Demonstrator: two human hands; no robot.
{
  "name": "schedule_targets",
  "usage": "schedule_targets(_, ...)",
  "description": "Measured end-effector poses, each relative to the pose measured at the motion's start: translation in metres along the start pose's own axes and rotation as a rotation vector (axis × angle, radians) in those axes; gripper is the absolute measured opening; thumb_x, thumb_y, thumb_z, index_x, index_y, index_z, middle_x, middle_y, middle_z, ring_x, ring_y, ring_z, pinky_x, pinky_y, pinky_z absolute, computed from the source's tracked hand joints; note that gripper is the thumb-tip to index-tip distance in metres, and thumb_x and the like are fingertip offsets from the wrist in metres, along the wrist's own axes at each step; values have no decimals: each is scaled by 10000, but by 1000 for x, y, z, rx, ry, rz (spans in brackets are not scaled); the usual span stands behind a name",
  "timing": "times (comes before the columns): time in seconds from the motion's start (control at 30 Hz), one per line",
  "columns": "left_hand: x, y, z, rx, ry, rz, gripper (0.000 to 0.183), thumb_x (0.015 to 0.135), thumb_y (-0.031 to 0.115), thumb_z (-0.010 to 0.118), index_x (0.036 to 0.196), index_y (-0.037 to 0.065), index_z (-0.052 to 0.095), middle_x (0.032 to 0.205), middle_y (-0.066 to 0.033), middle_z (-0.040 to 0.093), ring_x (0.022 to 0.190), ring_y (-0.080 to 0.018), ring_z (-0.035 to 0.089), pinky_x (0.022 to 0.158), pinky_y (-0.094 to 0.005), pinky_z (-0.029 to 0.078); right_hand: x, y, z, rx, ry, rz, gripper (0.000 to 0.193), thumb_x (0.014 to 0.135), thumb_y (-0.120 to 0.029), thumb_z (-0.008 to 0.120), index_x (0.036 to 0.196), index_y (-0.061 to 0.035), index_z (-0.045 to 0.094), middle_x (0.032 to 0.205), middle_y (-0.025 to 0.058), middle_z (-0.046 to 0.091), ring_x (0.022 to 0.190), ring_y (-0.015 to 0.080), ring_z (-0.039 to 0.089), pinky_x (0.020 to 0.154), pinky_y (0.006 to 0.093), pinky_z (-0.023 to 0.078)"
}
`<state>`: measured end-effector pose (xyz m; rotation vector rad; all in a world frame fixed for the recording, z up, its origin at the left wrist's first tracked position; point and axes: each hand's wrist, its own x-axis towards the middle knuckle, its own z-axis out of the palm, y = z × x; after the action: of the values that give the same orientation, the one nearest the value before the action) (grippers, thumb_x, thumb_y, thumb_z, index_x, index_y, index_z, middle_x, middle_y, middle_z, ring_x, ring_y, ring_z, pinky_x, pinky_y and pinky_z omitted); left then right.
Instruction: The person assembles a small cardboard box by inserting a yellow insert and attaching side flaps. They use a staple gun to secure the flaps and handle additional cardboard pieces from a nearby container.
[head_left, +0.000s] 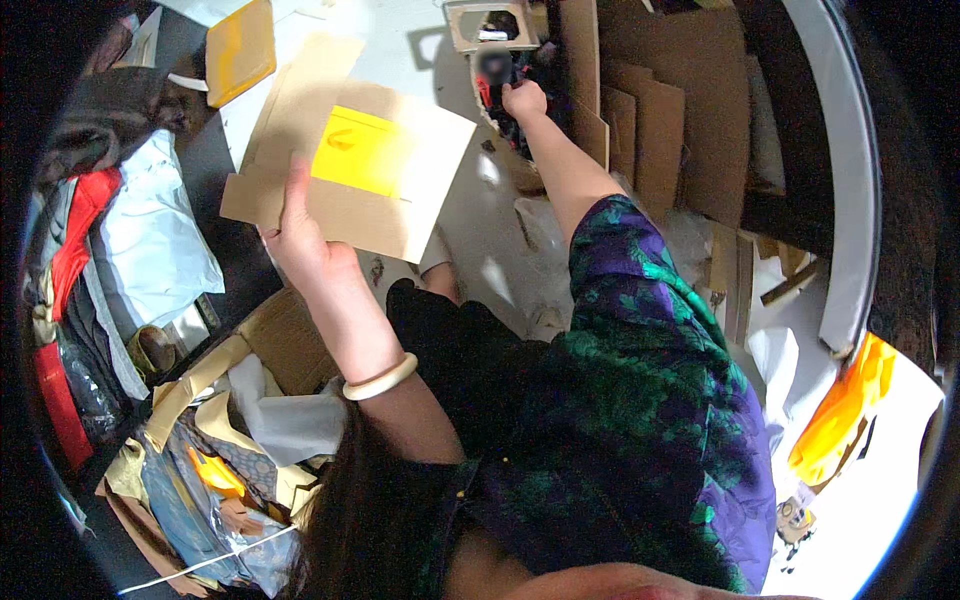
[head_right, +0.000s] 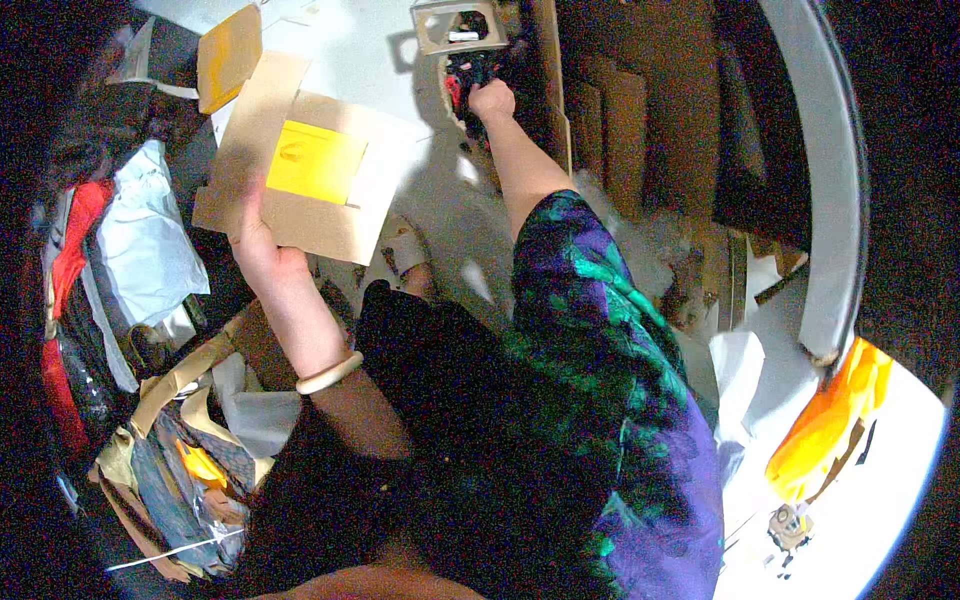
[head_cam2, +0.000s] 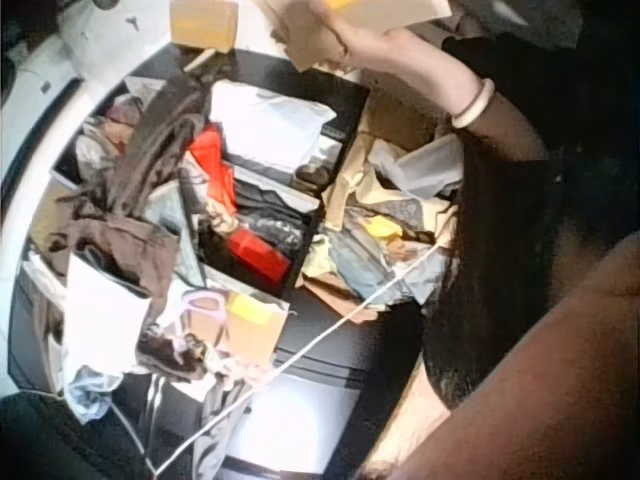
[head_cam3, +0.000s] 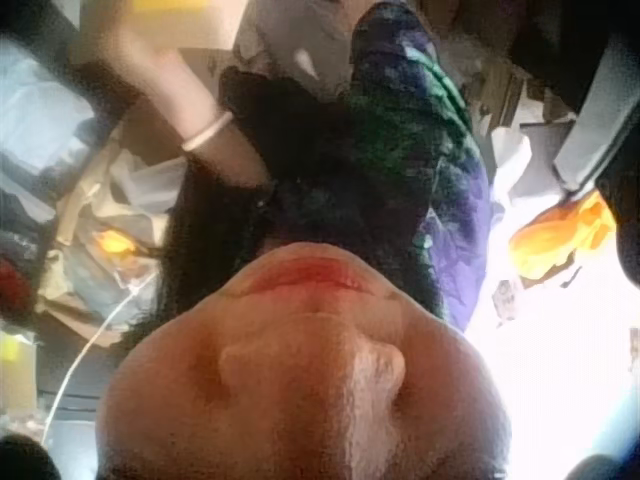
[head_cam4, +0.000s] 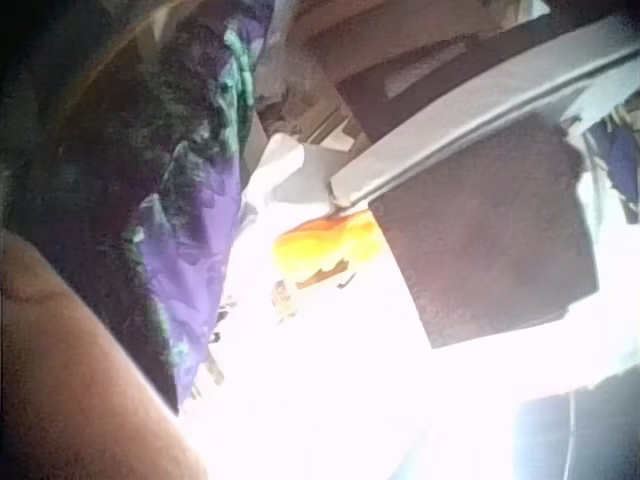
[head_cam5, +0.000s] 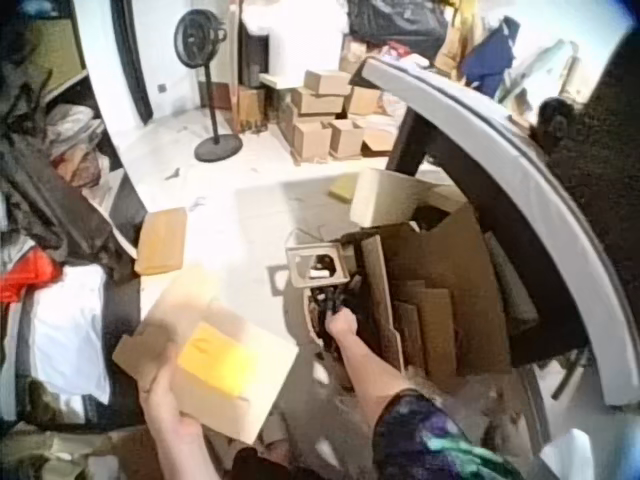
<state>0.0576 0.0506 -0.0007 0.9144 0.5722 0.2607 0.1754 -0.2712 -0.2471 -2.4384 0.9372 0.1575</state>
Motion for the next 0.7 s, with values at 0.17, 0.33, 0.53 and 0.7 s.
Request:
schedule_targets(0.17,-8,2,7,-27,159,4,486,815,33,799,1254,41,589,1210,-88,657,1049,-254,665,864,-416,576,12,-33,11,52,-70,132,750,794,-616,709,1132,53,690,1207,246,671,1166,335,644,996,390,500)
schedule_targets(0.33,-4,-1,4,-53,92,-10,499,848,107,785,1303,44,590,1236,-78,665,1094,-241,655,922,-415,553,36,3,5,-27,45,49,718,792,-663,679,1065,-1,726,1165,212,697,1095,334,676,955,409,520)
schedule_targets(0.53,6,-10,-11,-228,133,-159,500,827,93,808,1266,76,567,1189,-76,661,1064,-245,658,864,-429,582,-21,-6,-52,443,63,285,467,793,-454,783,984,-31,731,1076,140,728,995,287,678,916,400,514)
schedule_targets(0.7,2,-19,-4,-198,159,-138,422,919,240,720,1292,90,590,1240,-78,667,1118,-257,648,957,-442,534,-105,16,-84,1311,-335,139,157,972,-175,622,1026,-32,658,1018,92,684,893,216,668,869,398,560)
